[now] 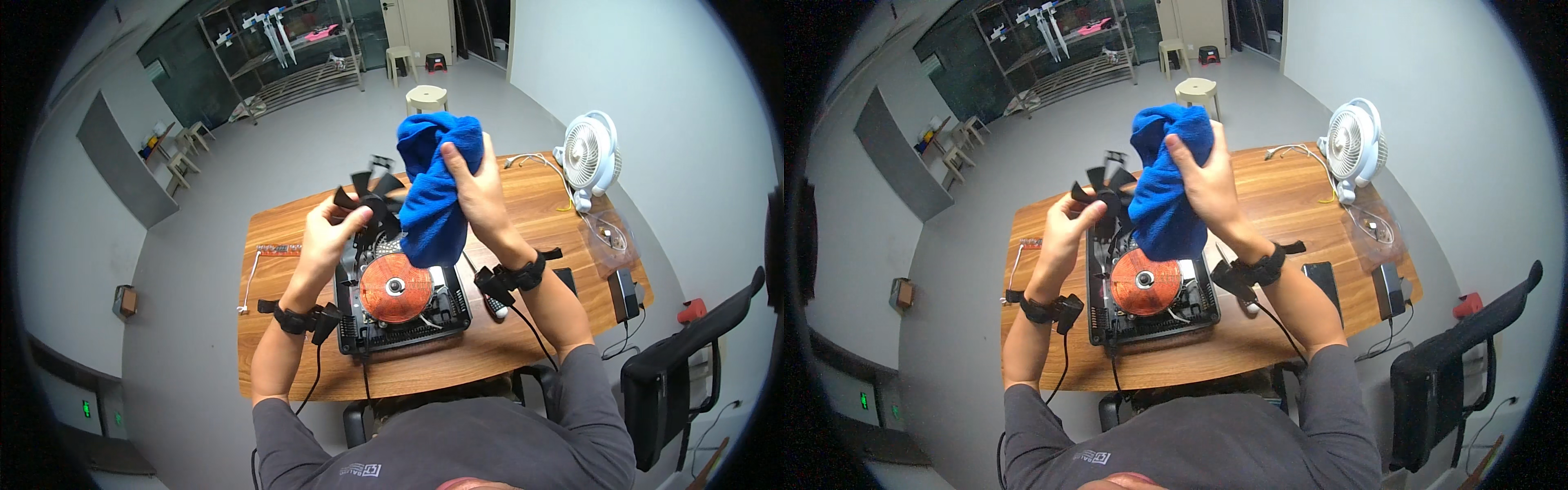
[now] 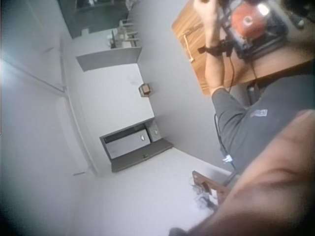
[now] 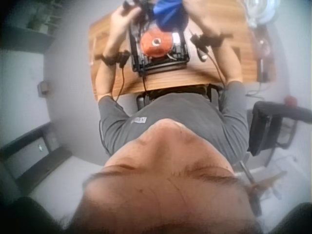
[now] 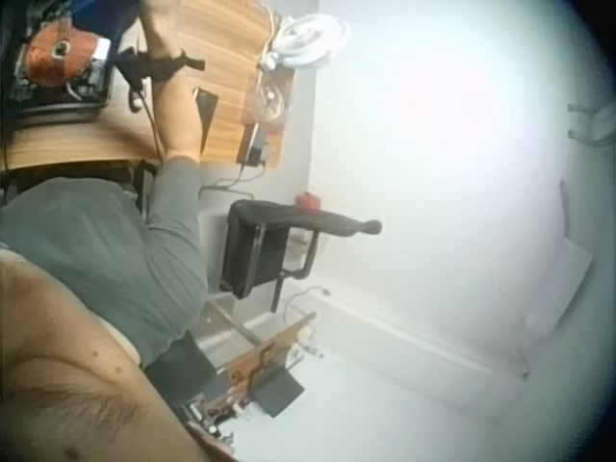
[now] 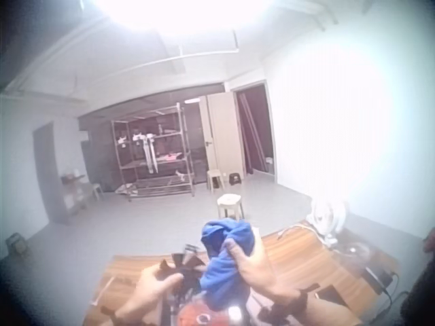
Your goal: The person assembles an electronic device on a wooden table, using a screwdriver to tighten screws and a blue cloth to wipe components. They handle a fan, a circuit board, and a copper-colored disc, then place a red LED strip into the device.
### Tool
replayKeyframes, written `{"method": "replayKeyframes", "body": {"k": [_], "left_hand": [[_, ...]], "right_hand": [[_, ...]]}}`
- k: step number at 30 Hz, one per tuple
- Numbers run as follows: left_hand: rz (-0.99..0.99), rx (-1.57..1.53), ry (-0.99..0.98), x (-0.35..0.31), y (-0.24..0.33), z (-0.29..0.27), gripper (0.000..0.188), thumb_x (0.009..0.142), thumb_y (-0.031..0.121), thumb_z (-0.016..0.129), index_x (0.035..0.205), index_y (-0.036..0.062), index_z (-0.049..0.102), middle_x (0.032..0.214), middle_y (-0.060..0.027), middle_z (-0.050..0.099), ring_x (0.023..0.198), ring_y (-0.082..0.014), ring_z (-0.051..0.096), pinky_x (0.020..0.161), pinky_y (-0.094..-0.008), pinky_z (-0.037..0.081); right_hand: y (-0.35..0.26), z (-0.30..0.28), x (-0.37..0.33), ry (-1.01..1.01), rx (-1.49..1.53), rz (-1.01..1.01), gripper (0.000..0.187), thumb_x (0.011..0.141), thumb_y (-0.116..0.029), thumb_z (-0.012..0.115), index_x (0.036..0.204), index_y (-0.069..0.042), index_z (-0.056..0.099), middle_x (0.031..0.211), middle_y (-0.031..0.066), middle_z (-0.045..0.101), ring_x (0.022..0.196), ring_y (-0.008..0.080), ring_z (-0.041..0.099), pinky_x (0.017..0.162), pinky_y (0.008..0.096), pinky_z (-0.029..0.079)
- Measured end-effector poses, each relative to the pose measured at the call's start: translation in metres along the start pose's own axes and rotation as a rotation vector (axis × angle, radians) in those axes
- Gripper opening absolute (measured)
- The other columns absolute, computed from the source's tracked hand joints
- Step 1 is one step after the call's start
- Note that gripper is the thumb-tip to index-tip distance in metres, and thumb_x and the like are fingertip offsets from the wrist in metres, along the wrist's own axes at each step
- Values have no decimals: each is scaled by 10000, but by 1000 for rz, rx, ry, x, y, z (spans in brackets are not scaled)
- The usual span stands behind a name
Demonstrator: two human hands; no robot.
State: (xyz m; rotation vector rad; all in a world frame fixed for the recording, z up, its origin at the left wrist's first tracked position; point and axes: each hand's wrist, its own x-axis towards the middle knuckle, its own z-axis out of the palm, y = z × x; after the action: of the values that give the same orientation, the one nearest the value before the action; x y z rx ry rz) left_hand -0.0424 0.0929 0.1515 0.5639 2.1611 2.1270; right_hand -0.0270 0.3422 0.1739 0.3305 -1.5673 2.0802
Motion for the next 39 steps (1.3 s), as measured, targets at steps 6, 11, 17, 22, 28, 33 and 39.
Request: {"method": "replayKeyframes", "body": {"k": [6, 11, 17, 22, 28, 33, 39], "left_hand": [[116, -472, 177, 22, -19, -13, 233, 1038, 193, 623, 1208, 38, 596, 1132, -70, 704, 1030, -162, 687, 898, -348, 589], [63, -504, 227, 14, -12, 23, 234, 1007, 224, 677, 1158, 65, 595, 1083, -58, 701, 938, -132, 685, 802, -271, 571], [95, -492, 156, 0, -14, 34, 286, 960, 156, 739, 1165, 16, 597, 1063, -72, 697, 911, -121, 664, 796, -264, 556], [-74, -290, 47, -2, -26, 3, 326, 949, 119, 721, 1231, 54, 572, 1129, -54, 667, 1038, -130, 654, 922, -285, 543], [-66, -103, -118, 2, 6, -12, 379, 910, 134, 752, 1240, 15, 610, 1090, -65, 681, 930, -118, 659, 808, -267, 541], [-114, 128, -235, -3, 11, -7, 326, 866, 104, 811, 1144, -21, 696, 890, -35, 705, 758, -85, 636, 704, -237, 523], [-126, 78, -209, -5, 8, -9, 311, 891, 92, 788, 1177, -8, 718, 910, -27, 715, 781, -80, 640, 737, -238, 532]], "right_hand": [[19, 5, -13, -8, 36, 103, 446, 1068, -455, 528, 1251, -66, 409, 1099, 68, 596, 990, 136, 585, 930, 311, 491], [28, 35, -35, -406, -4, 155, 760, 1067, -368, 556, 1523, -19, 59, 1400, 154, 438, 1300, 197, 451, 1139, 359, 356], [42, 32, -23, -416, -36, 17, 762, 914, -107, 749, 1481, -12, 248, 1319, 151, 544, 1244, 207, 545, 1084, 373, 447], [40, 19, -12, -405, -100, 24, 590, 827, -90, 826, 1319, -9, 511, 1191, 99, 623, 1147, 163, 599, 1006, 337, 501], [27, 3, -4, -563, -207, 142, 627, 805, -137, 857, 1312, -7, 511, 1171, 105, 630, 1127, 168, 610, 990, 339, 512], [25, 0, -8, -682, -323, 107, 652, 785, -165, 875, 1318, -32, 522, 1185, 118, 641, 1153, 203, 617, 1000, 375, 514], [15, 2, -8, -608, -300, 59, 628, 825, -105, 839, 1344, -44, 491, 1196, 139, 646, 1118, 223, 648, 984, 364, 529]]}}
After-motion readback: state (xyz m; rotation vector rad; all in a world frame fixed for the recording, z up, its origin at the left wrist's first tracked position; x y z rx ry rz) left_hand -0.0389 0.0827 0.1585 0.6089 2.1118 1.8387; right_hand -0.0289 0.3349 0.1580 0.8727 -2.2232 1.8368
